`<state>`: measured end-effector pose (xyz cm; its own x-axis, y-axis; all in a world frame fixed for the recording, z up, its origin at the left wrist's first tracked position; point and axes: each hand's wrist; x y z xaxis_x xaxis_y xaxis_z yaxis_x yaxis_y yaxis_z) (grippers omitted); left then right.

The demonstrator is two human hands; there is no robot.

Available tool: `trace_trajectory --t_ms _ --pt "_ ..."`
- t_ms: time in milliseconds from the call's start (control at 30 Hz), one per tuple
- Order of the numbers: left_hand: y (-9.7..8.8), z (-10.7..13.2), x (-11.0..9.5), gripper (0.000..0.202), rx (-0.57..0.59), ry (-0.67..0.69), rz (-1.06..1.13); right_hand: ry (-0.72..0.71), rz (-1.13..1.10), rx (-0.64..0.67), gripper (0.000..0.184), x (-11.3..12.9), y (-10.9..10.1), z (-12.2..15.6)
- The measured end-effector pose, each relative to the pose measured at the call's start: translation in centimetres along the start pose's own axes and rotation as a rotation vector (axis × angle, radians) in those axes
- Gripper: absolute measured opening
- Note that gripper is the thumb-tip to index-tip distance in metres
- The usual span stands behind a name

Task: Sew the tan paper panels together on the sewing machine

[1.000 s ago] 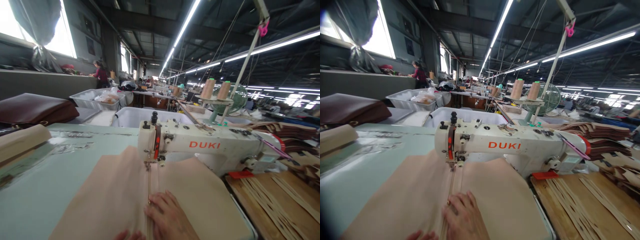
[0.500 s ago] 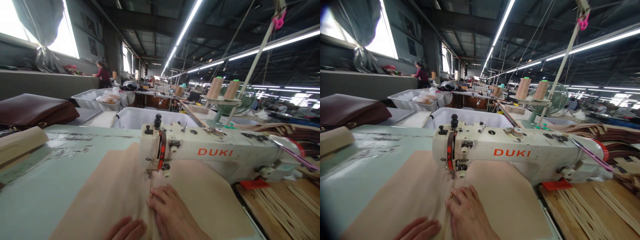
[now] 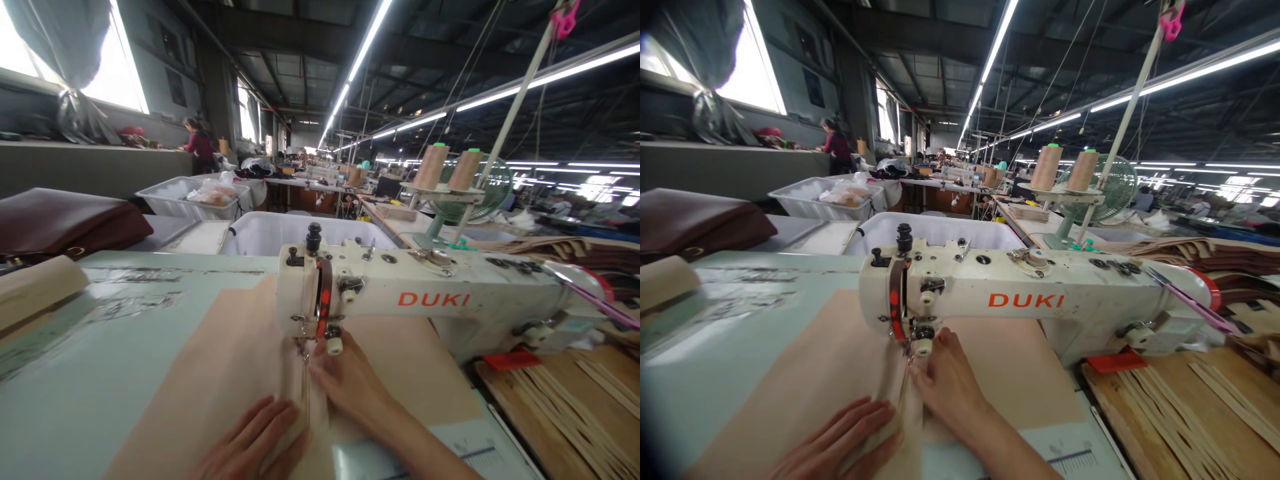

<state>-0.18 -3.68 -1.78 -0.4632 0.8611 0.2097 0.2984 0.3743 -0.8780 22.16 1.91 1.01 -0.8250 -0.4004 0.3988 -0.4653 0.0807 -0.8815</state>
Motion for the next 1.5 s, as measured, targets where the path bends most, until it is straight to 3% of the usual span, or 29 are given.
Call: trace_trajectory --t_ms 100,300,500,600,700,933,1067,1267,1500 --pt "-0.4 0.0 -0.4 0.043 0.046 -0.013 -0.008 0.079 0.075 -0.014 0.005 0.2 0.7 -0.9" --pt "-2.0 -0.4 -1.4 0.053 0.010 -0.132 0.187 0.121 0.114 -0.049 0.005 0.2 2.3 -1.1" --pt "-2.8 -1.0 -1.7 0.074 -0.051 -0.187 0.334 0.180 0.160 -0.030 0.017 -0.3 2.8 -3.4" --pt "-3.1 -1.1 -1.6 0.076 -0.032 -0.206 0.393 0.131 0.152 -0.011 0.016 -0.6 1.8 -3.5" --pt "-3.4 -1.3 -1.4 0.074 -0.016 -0.224 0.429 0.045 0.139 -0.010 0.014 -0.8 0.6 -1.8" --pt "-3.8 -3.0 -0.3 0.072 0.040 -0.290 0.482 -0.236 -0.012 -0.104 0.036 -1.4 0.5 1.4" --pt "-3.1 -2.8 0.6 0.078 0.080 -0.310 0.504 -0.282 -0.084 -0.142 0.037 -1.4 0.7 1.2" --pt "-1.1 -0.8 2.0 0.108 0.190 -0.317 0.475 -0.331 -0.142 -0.136 0.041 -1.4 0.8 1.2" --pt "-1.5 -1.5 1.4 0.084 0.235 -0.375 0.467 -0.315 -0.158 -0.145 0.040 -1.5 1.1 1.5"
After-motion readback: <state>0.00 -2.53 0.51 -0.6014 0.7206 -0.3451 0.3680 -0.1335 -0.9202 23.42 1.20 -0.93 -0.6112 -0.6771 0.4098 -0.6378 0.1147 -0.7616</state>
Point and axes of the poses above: each hand's wrist, its own z-axis away from the middle knuckle, its own y-axis out of the palm, x = y × z, and after that the axes turned 9 degrees about z, right-handed
